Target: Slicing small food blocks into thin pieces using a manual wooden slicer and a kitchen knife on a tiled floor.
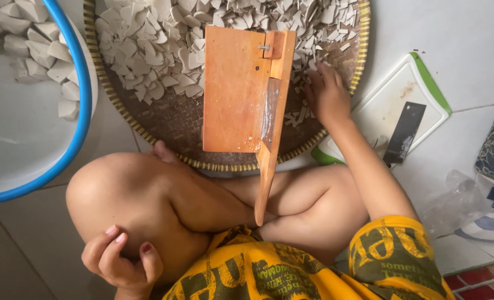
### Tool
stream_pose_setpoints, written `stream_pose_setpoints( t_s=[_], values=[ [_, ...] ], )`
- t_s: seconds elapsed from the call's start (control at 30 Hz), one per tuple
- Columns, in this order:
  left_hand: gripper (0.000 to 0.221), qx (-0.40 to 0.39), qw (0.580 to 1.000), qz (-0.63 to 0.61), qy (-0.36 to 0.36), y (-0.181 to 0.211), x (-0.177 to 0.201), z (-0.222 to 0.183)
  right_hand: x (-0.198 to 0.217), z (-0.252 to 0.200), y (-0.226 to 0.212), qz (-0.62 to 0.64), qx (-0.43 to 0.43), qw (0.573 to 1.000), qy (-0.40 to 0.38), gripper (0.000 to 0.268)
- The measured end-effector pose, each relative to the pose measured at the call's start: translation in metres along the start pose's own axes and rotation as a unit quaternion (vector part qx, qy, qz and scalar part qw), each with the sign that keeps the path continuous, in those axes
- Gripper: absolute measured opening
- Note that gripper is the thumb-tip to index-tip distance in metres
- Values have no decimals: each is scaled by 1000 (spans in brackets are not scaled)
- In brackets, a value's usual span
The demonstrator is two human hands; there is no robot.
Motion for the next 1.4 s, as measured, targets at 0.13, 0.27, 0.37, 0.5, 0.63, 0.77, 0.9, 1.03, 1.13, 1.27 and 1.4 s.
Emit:
stream_pose_setpoints(
  t_s=[0.13, 0.27, 0.37, 0.5, 0.63, 0.77, 0.9, 1.03, 1.13, 1.27, 1.4],
  values=[
    [31, -16, 1000, -19, -2, -1, -4, 4, 11, -27, 3, -62, 38, 997, 4, 22],
    [32, -15, 1000, -21, 0, 1, -4, 4, 20, 21, 39, 22, -46, 998, 26, 24],
    [32, -10, 1000, -8, 2, 0, -1, 1, 11, 70, 74, 39, -110, 992, 57, 37],
    [31, 4, 1000, 2, 10, -3, 1, -3, -7, 109, 88, -39, -176, 982, -60, 59],
    [30, 8, 1000, 5, 5, -3, 0, -2, -6, 81, 83, -110, -161, 981, 4, 40],
    [30, 0, 1000, -8, -3, -5, -1, -2, 9, 32, 43, -52, -94, 994, 6, 40],
    [29, -4, 1000, -19, -13, -7, -2, 0, 18, 3, 31, 62, -14, 996, 60, 25],
    [29, -11, 1000, -16, -9, -2, -2, 1, 22, 39, 54, 49, -60, 993, 93, 26],
    [28, -3, 1000, -7, -5, -3, -2, 2, 15, 63, 51, 43, -74, 994, 70, 36],
    [25, 5, 1000, -6, 3, 0, 0, -1, -10, 51, 30, -25, -211, 963, -163, 58],
    [21, 7, 1000, -10, -3, 0, -1, 2, -7, 0, 2, -32, -13, 999, -28, 49]
  ],
)
Point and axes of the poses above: each hand's wrist, its own z-axis towards the middle knuckle, its own x-axis out of the back of the hand, y = z × x, the point moved 10 cm from there along z, towards the middle knuckle
